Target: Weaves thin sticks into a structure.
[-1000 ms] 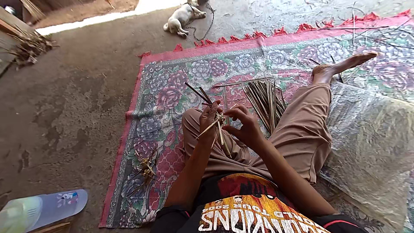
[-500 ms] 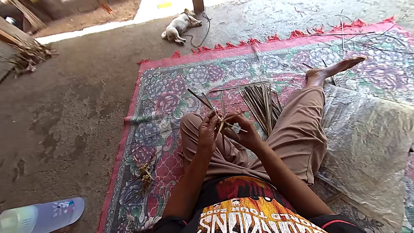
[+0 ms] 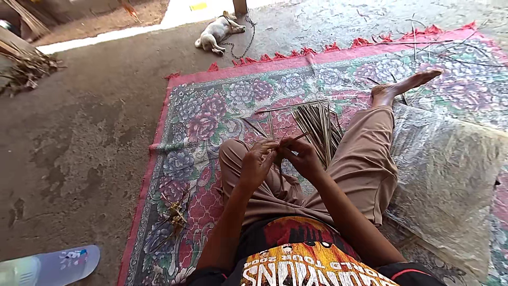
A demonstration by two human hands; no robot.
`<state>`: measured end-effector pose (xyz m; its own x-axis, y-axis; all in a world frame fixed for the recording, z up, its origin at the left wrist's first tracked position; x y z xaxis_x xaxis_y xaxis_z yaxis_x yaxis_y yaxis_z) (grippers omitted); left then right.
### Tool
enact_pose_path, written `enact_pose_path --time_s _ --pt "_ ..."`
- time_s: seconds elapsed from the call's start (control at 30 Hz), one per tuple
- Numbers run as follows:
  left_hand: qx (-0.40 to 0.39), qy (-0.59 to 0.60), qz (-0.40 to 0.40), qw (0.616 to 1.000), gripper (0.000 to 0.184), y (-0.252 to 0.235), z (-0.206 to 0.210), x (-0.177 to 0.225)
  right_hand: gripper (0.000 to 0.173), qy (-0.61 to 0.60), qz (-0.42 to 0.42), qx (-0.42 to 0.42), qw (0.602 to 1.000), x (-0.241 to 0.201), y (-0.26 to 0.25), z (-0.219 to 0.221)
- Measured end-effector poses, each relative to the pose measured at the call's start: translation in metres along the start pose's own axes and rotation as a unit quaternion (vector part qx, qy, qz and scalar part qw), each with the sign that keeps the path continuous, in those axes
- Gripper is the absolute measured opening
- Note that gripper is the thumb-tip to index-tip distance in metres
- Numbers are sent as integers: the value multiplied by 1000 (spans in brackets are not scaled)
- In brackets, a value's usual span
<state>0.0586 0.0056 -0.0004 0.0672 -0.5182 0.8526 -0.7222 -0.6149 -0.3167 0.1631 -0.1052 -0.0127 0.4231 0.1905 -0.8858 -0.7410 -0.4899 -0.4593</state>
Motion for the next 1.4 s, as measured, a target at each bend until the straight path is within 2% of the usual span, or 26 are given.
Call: enact_pose_path --time_s 0.1,0.17,0.23,0.3,0.4,0.53,0.7,0.8,0.97,1.17,1.3,1.4 --pt "-16 179 -143 973 17 5 14 -18 11 -25 47 -8 999 2 4 5" --pt "17 268 -184 946 19 12 18 -21 12 -48 93 -11 994 3 7 6" --pt "57 304 -184 933 22 15 18 -24 12 -78 153 -9 985 7 8 8" --pt "77 303 -155 937 19 16 18 -27 11 -105 203 -1 974 12 9 9" --pt "94 305 -123 940 18 17 18 -27 10 -134 237 9 962 14 9 9" --pt "91 301 -158 936 23 18 18 -27 8 -150 203 -2 968 13 8 7" --pt "58 333 -199 920 17 17 14 -29 14 -217 177 -118 953 15 4 7" --pt "31 332 -188 924 17 16 15 -27 12 -216 164 -129 954 11 2 7" --pt "-2 269 -178 947 14 17 16 -25 8 -136 123 -139 973 4 -2 0" --pt "-13 269 -233 934 9 23 27 -32 1 -45 114 -139 983 10 2 -6" --pt "-25 285 -244 927 9 26 47 -52 12 -34 118 -174 977 38 8 -9" --pt "-17 247 -244 938 10 27 53 -59 19 -27 125 -203 971 48 10 -8"
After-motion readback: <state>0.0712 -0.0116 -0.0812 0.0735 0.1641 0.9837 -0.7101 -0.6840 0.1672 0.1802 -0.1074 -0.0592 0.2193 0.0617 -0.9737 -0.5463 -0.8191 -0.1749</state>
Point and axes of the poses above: each hand's wrist, its own y-axis away from the middle knuckle, its own z-axis out of the palm, x = y × z, the point moved 7 cm from there along -y, towards the middle knuckle, and after that the axes turned 15 degrees about x, right-handed, at the moved point
